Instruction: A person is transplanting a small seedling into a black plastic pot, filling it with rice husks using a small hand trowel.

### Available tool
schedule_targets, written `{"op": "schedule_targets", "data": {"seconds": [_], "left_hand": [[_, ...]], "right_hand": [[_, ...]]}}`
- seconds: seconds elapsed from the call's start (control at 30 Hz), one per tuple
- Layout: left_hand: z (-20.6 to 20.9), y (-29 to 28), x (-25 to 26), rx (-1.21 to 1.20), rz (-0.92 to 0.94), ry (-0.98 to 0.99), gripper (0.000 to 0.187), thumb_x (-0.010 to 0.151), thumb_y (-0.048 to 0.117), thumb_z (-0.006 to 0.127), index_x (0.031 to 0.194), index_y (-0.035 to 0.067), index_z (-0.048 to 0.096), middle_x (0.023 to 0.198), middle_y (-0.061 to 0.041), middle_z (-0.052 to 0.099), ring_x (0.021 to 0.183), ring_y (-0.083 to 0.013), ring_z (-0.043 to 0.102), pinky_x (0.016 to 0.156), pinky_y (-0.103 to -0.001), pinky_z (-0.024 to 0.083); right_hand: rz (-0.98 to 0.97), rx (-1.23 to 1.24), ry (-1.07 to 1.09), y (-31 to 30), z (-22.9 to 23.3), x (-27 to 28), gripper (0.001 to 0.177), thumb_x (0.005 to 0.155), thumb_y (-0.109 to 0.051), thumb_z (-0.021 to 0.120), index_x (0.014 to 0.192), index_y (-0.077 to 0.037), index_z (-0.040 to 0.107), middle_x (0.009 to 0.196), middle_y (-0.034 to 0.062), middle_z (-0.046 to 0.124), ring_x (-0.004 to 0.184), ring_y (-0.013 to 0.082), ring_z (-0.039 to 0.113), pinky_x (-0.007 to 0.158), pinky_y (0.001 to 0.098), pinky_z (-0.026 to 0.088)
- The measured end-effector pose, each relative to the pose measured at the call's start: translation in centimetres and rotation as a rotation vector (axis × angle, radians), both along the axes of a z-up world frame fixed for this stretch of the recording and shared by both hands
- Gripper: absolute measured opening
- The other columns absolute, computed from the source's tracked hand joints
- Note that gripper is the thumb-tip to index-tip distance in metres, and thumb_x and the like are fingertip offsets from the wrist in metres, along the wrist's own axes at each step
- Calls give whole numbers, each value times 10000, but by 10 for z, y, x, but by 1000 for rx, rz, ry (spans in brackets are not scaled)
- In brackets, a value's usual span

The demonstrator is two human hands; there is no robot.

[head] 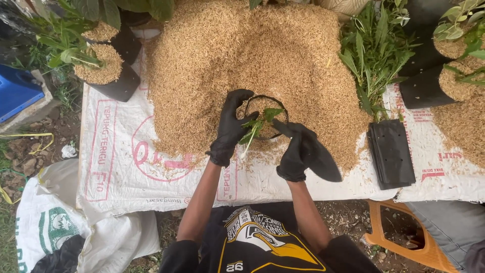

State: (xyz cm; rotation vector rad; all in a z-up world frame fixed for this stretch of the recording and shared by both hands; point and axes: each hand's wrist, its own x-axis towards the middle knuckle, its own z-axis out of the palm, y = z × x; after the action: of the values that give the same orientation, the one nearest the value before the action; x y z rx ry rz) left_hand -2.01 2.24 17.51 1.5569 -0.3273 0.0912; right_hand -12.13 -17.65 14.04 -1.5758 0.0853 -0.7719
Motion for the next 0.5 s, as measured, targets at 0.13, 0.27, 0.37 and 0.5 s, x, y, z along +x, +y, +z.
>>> {"op": "schedule_targets", "data": {"seconds": [0.13,0.27,0.37,0.5], "left_hand": [[-27,-8,6,-104,-112,158,792,940,-47,898,1593,263,574,1576,-151,556,1582,-520,377,1258,-819,384],[-61,-17,22,-94,-6,158,582,992,108,921,1504,238,679,1439,-125,727,1453,-413,613,1013,-615,550],[-52,-18,22,-50,11,138,567,960,71,907,1474,181,695,1374,-216,764,1373,-477,670,923,-535,576],[-50,-13,22,-4,19,158,599,906,113,961,1443,231,723,1321,-135,811,1326,-365,720,928,-425,590]], "right_hand": [[-7,25,18,-11,4,19,191,1092,30,676,1256,110,733,1032,322,813,950,452,819,859,434,677],[-11,53,19,-10,7,38,190,1103,29,658,1258,114,728,1033,325,812,943,453,822,863,433,676],[-11,77,22,-14,8,42,190,1110,27,646,1259,116,726,1033,328,811,938,453,824,865,433,676],[-186,-21,11,-5,6,58,208,1037,70,780,1244,65,761,994,285,830,903,379,847,778,378,673]]}}
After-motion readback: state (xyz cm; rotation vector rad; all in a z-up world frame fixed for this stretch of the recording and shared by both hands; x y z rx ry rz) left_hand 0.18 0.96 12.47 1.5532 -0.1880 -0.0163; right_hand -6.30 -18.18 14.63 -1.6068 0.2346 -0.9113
